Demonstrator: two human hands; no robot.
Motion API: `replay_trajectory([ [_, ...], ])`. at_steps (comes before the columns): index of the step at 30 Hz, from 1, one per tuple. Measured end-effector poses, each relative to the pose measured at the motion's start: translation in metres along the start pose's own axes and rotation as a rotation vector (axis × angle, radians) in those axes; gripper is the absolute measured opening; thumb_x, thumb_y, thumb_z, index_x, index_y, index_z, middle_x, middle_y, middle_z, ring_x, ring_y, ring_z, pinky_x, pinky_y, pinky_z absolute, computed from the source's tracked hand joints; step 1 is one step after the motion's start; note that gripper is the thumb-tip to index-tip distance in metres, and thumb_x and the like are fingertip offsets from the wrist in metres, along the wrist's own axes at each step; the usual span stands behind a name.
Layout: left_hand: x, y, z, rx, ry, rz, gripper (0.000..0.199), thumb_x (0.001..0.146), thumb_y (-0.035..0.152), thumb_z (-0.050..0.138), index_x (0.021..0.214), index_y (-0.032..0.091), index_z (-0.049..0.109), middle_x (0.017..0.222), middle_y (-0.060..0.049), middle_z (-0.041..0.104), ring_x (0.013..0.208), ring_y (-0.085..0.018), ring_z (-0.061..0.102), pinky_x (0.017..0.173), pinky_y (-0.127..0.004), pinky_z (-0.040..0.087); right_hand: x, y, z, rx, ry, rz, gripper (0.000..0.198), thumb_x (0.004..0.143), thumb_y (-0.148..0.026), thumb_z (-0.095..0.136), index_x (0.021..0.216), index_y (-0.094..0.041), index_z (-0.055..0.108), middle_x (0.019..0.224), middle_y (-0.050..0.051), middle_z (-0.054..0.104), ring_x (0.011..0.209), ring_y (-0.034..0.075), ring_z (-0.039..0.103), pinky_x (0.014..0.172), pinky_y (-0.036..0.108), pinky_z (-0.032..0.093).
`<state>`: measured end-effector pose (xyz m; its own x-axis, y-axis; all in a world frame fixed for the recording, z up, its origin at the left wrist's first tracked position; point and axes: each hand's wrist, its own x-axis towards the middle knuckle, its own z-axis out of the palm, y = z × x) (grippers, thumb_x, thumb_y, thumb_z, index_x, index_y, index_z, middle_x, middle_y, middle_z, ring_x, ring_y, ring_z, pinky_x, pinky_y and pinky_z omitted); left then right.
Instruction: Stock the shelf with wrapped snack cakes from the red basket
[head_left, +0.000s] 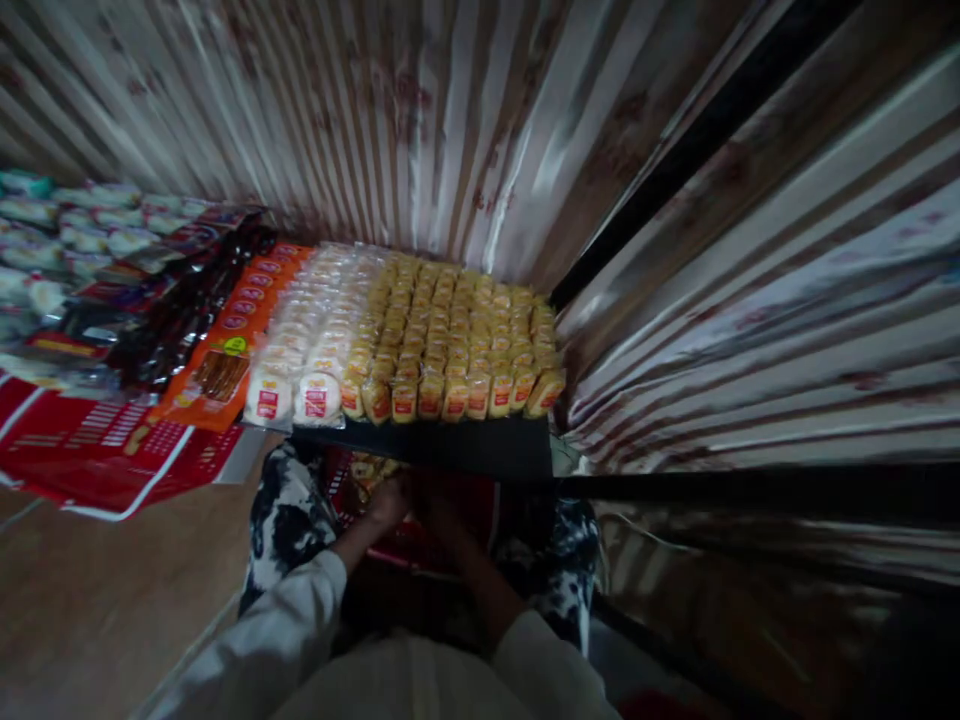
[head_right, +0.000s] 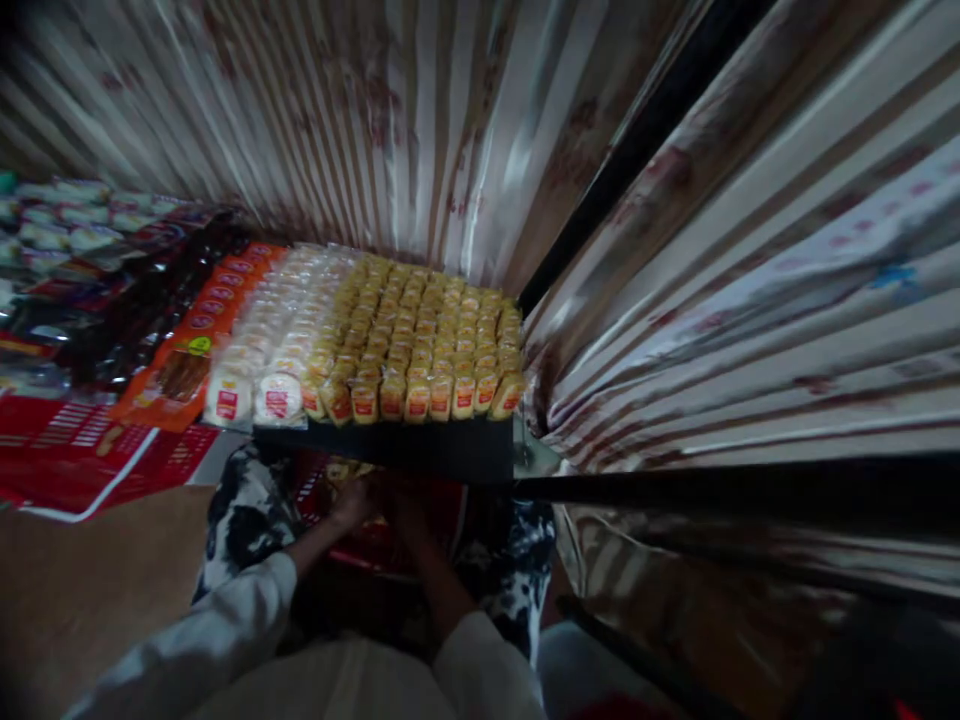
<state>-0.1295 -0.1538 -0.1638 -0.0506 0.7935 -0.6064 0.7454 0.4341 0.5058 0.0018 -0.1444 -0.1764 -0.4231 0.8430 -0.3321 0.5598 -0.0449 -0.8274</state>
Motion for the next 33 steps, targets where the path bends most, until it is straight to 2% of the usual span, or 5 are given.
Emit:
replay_trajectory([
  [5,-0.025,0.012,-0.027,0.014,0.040,0.132,0.030,0.077,0.015,0.048,0.099,0.023,0.067,0.105,-0.005,0.068,0.098,-0.018,0.061,0.086,-0.026,0.044,-0.019,-0.012,-0.010,-0.001,-0.044,-0.071,0.040,0.073,-0.009,0.055,0.108,-0.024,0.066,0.105,0.006,0.069,0.097,0.022,0.063,0.086,0.034,0.048],
  [13,-0.055,0.032,-0.048,-0.055,0.034,0.384,0.033,0.073,0.013,0.050,0.099,0.022,0.068,0.100,-0.004,0.069,0.096,-0.019,0.062,0.086,-0.027,0.044,-0.046,-0.025,-0.032,0.032,-0.061,-0.122,0.038,0.077,-0.020,0.055,0.115,-0.019,0.062,0.094,0.006,0.071,0.084,0.021,0.065,0.078,0.032,0.050],
  [18,-0.065,0.053,-0.058,-0.124,0.172,0.474,0.029,0.075,0.020,0.056,0.103,0.017,0.063,0.103,-0.006,0.066,0.097,-0.017,0.059,0.087,-0.025,0.043,-0.059,-0.041,-0.052,-0.002,0.076,-0.128,0.032,0.079,-0.028,0.056,0.107,-0.017,0.065,0.093,0.008,0.071,0.082,0.022,0.064,0.074,0.031,0.049],
  [23,-0.081,0.072,-0.072,-0.113,0.152,0.482,0.026,0.077,0.030,0.057,0.099,0.018,0.061,0.094,-0.004,0.067,0.087,-0.017,0.060,0.079,-0.025,0.044,-0.072,-0.062,-0.070,-0.058,0.171,-0.144,0.026,0.080,-0.029,0.056,0.103,-0.020,0.066,0.097,0.007,0.069,0.088,0.022,0.063,0.080,0.031,0.047],
  [33,-0.081,0.102,-0.082,-0.231,0.195,0.525,0.039,0.075,0.024,0.056,0.113,0.014,0.058,0.100,-0.005,0.065,0.081,-0.014,0.059,0.077,-0.024,0.047,-0.072,-0.080,-0.096,-0.180,0.423,-0.200,0.017,0.080,-0.028,0.054,0.091,-0.020,0.065,0.080,0.004,0.063,0.073,0.017,0.057,0.069,0.026,0.045],
])
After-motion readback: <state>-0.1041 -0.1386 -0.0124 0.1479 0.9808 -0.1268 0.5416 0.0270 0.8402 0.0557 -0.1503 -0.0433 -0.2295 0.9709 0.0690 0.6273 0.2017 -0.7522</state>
